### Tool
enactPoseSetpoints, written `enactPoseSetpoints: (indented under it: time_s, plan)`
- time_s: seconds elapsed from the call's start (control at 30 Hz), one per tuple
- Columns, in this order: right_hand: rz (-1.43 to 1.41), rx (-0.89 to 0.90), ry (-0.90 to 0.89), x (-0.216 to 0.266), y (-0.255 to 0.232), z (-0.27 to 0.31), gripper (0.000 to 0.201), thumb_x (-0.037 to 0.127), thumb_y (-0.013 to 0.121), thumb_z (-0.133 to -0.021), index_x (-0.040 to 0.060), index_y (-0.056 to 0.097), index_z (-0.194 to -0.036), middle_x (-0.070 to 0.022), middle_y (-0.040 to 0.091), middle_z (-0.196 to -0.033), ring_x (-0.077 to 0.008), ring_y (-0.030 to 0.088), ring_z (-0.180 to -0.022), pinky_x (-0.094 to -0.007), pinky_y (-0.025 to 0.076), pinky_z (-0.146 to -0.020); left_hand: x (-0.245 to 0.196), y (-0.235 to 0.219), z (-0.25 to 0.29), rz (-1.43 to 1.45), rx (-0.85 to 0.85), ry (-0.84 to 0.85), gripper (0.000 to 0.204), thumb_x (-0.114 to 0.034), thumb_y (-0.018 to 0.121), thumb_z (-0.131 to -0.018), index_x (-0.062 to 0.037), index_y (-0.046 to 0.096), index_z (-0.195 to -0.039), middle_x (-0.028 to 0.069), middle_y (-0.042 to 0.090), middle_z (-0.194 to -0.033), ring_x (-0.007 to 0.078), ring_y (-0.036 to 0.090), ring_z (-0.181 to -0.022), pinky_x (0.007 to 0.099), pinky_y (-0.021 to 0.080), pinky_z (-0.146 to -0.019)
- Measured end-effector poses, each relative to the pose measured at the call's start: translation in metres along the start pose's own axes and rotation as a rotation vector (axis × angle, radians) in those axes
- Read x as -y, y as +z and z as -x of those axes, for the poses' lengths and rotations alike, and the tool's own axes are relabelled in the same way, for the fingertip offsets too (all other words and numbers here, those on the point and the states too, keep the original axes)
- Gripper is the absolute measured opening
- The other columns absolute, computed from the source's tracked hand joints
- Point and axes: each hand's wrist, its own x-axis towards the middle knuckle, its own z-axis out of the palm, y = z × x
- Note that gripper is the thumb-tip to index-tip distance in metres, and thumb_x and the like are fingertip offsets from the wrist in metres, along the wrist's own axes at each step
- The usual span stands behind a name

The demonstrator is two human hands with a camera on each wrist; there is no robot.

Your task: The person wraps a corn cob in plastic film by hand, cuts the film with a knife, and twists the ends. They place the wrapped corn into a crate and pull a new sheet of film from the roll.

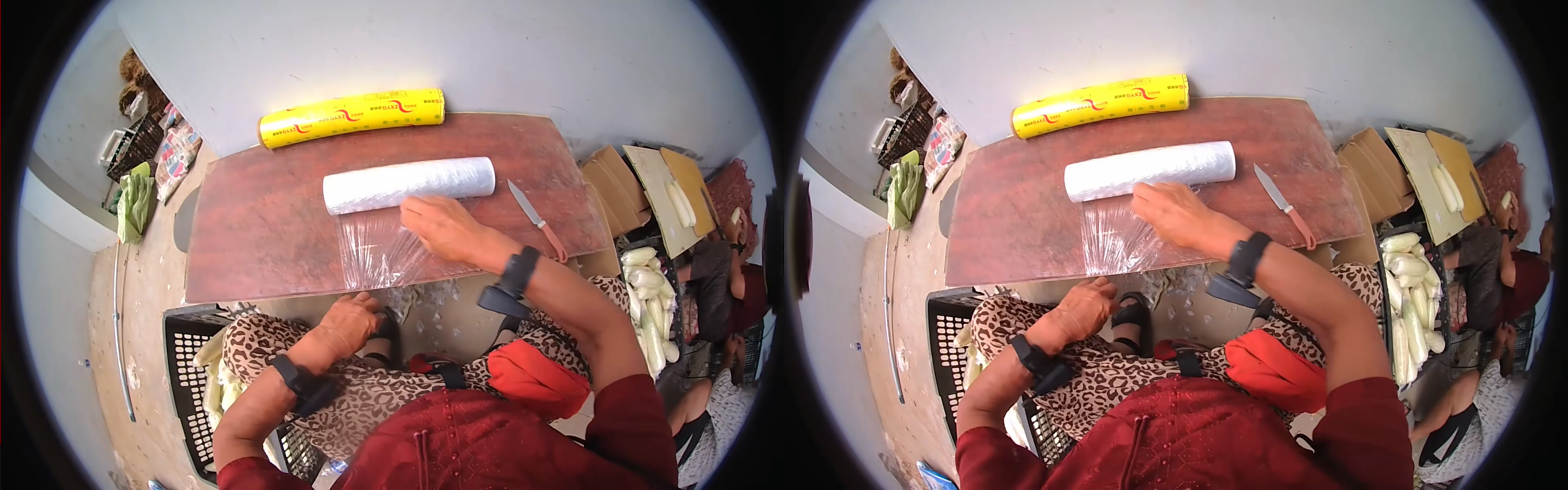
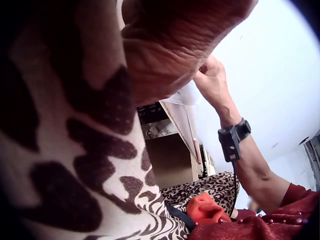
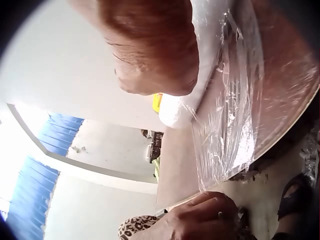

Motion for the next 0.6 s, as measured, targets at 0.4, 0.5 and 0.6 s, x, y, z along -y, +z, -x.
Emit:
enactPoseSetpoints:
  time_s: [0.4, 0.5, 0.6]
  plan:
    - [-0.014, 0.386, 0.059, 0.029, -0.036, 0.131, 0.006, 0.012, 0.057, -0.08, 0.0104, 0.052, -0.082, -0.0043, 0.051, -0.084, -0.0215, 0.056, -0.082, -0.0352, 0.042, -0.072, -0.003, -0.007, -0.001, 0.041, 0.021, -0.003, 0.006, -0.007, 0.063, -0.068, -0.0087, 0.065, -0.073, 0.0074, 0.057, -0.086, 0.0275, 0.057, -0.093, 0.0366, 0.05, -0.081]
    - [0.002, 0.406, 0.071, 0.03, -0.03, 0.149, 0.006, 0.015, 0.057, -0.082, 0.0109, 0.052, -0.082, -0.004, 0.051, -0.084, -0.0209, 0.056, -0.082, -0.0355, 0.042, -0.074, -0.002, -0.007, -0.001, 0.058, 0.022, -0.014, 0.005, -0.006, 0.062, -0.067, -0.0084, 0.063, -0.072, 0.0078, 0.057, -0.084, 0.028, 0.056, -0.092, 0.0361, 0.05, -0.079]
    - [0.007, 0.448, 0.1, 0.035, -0.031, 0.165, 0.006, 0.016, 0.056, -0.083, 0.0109, 0.052, -0.082, -0.0041, 0.05, -0.084, -0.0207, 0.056, -0.082, -0.0357, 0.042, -0.074, -0.002, -0.006, 0.0, 0.071, 0.017, -0.013, 0.006, -0.005, 0.062, -0.066, -0.0079, 0.063, -0.071, 0.0081, 0.057, -0.083, 0.0282, 0.056, -0.09, 0.0354, 0.05, -0.078]
